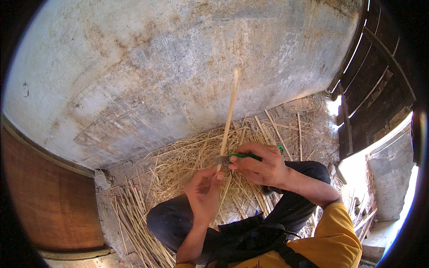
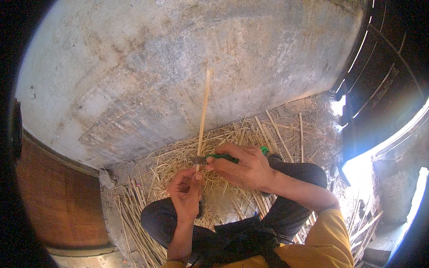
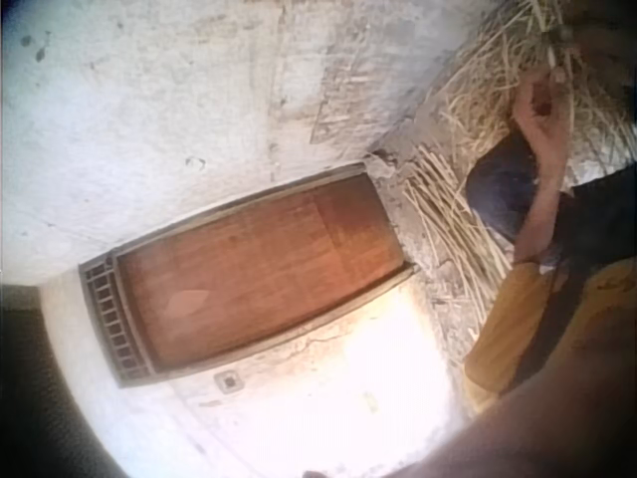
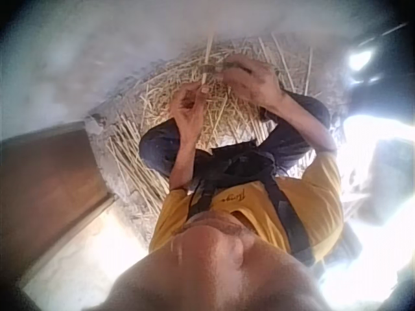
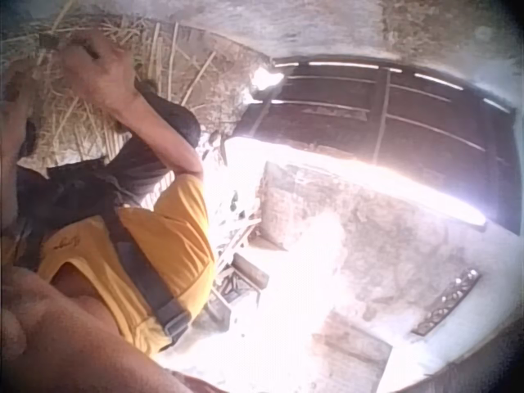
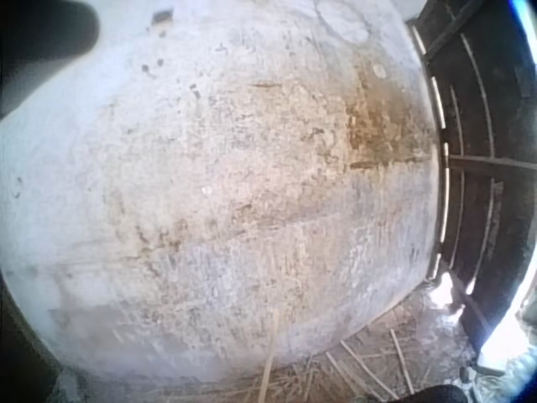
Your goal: The person uses a utility knife to shave thin strips from a bamboo stick, working over a pile of dry straw while sitting down.
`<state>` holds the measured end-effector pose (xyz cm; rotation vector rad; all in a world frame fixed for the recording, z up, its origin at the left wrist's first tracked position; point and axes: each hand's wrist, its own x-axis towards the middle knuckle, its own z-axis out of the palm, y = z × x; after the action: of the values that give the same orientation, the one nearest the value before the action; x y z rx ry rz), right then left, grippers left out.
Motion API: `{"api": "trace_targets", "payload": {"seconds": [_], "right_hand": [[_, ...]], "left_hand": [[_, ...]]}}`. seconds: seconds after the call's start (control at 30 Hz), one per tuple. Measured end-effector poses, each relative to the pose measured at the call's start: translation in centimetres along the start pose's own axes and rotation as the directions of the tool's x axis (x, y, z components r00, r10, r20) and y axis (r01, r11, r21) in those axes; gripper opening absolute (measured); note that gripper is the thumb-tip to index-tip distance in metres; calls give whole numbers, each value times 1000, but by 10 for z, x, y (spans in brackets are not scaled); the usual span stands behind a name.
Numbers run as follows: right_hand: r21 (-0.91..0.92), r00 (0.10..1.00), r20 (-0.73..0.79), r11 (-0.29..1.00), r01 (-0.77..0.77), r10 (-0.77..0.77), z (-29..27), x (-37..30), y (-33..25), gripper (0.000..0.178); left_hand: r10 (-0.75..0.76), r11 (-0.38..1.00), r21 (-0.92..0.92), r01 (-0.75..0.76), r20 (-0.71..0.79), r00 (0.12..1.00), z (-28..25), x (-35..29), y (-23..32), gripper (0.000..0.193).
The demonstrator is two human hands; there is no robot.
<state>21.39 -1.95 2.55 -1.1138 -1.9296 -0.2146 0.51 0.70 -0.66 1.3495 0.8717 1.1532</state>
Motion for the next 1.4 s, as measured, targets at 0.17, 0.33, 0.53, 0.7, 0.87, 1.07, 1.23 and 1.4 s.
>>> {"api": "trace_targets", "payload": {"seconds": [0.17, 0.33, 0.53, 0.7, 0.87, 1.07, 1.23, 1.4], "right_hand": [[-4, 999, -4, 999, -54, 54, -2, 3, 2, 31], [2, 997, 18, 998, -71, 70, -3, 4, 4, 29], [0, 999, -19, 999, -44, 44, -3, 10, 8, 27], [-34, 999, -31, 998, -44, 42, -1, 10, 8, 23], [-27, 995, -88, 999, -41, 39, 0, 15, 12, 21], [-146, 962, -267, 985, -97, 56, -17, 26, 50, 10], [198, 705, -483, 850, -489, 518, -59, 38, 110, 13], [690, 540, -44, 416, -592, 841, -60, 35, 71, 37]], "left_hand": [[-107, 988, -107, 110, 28, 994, -1, 0, 3, 11], [-125, 989, -75, 128, 38, 991, -2, 1, 4, 10], [-31, 997, -66, 33, 23, 999, 0, 3, -1, 17], [-27, 999, -30, 28, 35, 999, -2, 5, -1, 17], [-16, 1000, 2, 16, 14, 1000, -2, 6, 1, 15], [0, 998, 66, -2, 33, 999, 0, 6, 1, 9], [-24, 993, 120, 10, 110, 994, 8, -6, 15, 8], [-13, 969, 247, -21, 135, 991, 1, 3, 4, 10]]}}
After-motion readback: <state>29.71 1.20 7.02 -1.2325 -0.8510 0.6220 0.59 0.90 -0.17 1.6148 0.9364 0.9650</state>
